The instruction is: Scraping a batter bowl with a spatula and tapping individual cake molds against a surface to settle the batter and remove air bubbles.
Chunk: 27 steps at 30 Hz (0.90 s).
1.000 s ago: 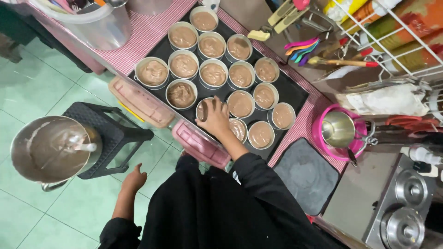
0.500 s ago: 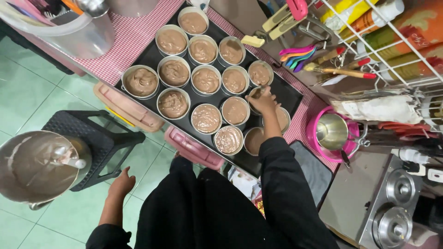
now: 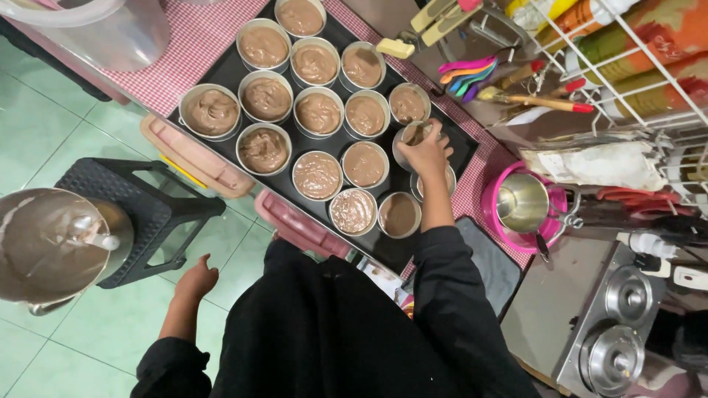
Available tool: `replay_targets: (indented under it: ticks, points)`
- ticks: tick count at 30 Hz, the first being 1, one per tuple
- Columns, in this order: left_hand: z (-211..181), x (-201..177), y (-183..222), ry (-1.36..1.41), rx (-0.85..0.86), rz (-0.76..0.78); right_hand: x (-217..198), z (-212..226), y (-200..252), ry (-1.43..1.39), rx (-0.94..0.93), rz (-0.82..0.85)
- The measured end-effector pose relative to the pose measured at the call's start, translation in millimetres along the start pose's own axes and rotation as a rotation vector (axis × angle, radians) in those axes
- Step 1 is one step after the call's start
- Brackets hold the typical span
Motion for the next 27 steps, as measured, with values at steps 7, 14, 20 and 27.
replay_targets:
  ticks: [7,14,20,27]
  points:
    - [-41.8,32.4,-3.1,-0.127,0.041,0.106,-107.5,-94.7,125.9,-0.281,-0.267,-0.265]
    - [-74.6,101.7,-50.9,-0.214,0.126,0.153,-107.0,-284.4,165.6,-0.228,-0.078,-0.581]
    - [-97.1,149.6,-42.9,-0.265,0.17,0.178,14.2,-392.4,120.1,-0.029,0.16,-0.594]
    - [-101.1,168.2,-50.7,-0.289,0.176,0.164,25.2,-398.5,94.6,-0.049,0.03,-0.644]
Point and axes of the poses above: each hand's wrist, its own y-axis away from the middle knuckle, its own x-axis out of the palm, z = x × y, the point moved 6 cm from there along -y, towards the middle knuckle, and after that the axes turned 10 degrees about x, right-handed, at the moved point
